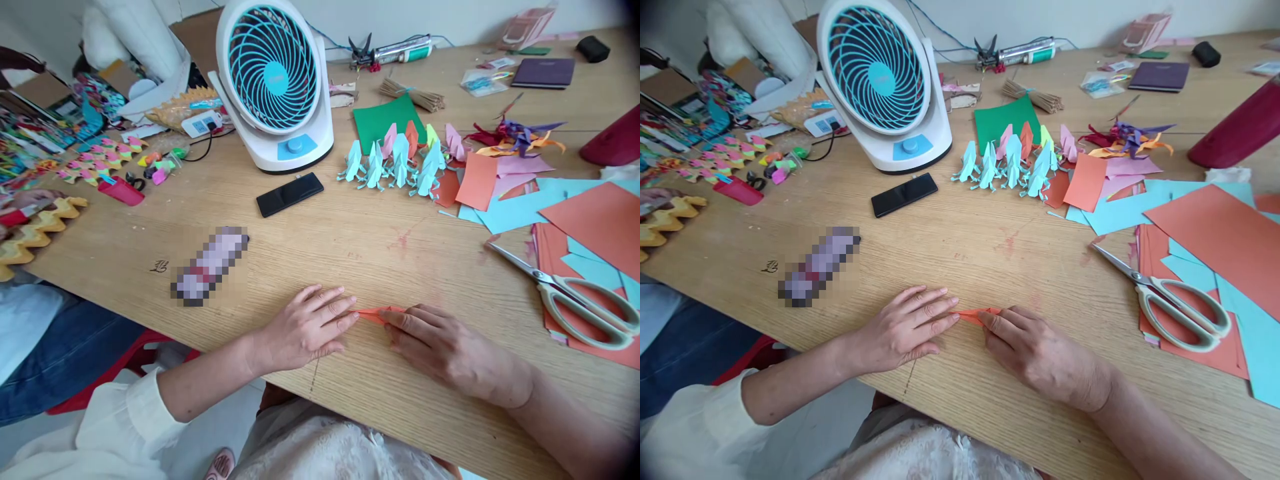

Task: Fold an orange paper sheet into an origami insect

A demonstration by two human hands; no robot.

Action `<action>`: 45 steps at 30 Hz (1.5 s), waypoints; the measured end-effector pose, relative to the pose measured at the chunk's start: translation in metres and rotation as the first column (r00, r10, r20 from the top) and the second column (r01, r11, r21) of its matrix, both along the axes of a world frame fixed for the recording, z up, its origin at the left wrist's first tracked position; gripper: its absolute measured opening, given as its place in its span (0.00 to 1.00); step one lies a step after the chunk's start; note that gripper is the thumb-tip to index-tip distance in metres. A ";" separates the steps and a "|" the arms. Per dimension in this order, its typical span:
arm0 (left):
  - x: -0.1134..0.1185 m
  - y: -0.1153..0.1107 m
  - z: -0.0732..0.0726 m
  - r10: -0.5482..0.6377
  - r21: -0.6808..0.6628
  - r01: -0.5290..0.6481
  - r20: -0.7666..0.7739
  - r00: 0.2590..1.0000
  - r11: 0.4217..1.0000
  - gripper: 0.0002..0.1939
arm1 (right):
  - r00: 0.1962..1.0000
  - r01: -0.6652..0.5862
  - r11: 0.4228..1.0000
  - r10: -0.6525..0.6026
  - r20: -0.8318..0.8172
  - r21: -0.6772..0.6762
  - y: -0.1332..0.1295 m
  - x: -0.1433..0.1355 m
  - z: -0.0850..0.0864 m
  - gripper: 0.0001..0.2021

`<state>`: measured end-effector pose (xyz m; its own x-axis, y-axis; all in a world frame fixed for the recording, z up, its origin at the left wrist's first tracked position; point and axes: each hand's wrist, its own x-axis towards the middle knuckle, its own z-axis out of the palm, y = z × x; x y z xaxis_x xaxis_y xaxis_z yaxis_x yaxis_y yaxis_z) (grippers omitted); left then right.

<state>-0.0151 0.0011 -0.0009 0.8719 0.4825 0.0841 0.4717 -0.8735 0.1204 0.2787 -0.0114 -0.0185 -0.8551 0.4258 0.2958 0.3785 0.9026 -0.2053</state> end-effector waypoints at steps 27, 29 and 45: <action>0.085 0.029 0.030 0.259 -0.439 -0.247 -0.032 0.965 0.864 0.05 | 0.880 0.427 0.787 -0.475 0.006 -0.445 0.006 0.005 0.022 0.05; 0.088 0.033 0.030 0.283 -0.501 -0.242 0.006 0.959 0.831 0.06 | 0.860 0.406 0.713 -0.509 -0.025 -0.571 0.007 0.008 0.026 0.05; 0.127 0.048 0.007 0.658 -0.946 0.158 0.311 0.686 0.283 0.24 | 0.528 -0.093 0.349 -0.777 -0.343 -0.933 0.022 0.014 0.002 0.18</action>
<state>0.1118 0.0487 0.0059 0.6145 0.7686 -0.1776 0.1005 0.1471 0.9840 0.2931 0.0110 -0.0161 -0.2414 0.9678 -0.0708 -0.0575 -0.0871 -0.9945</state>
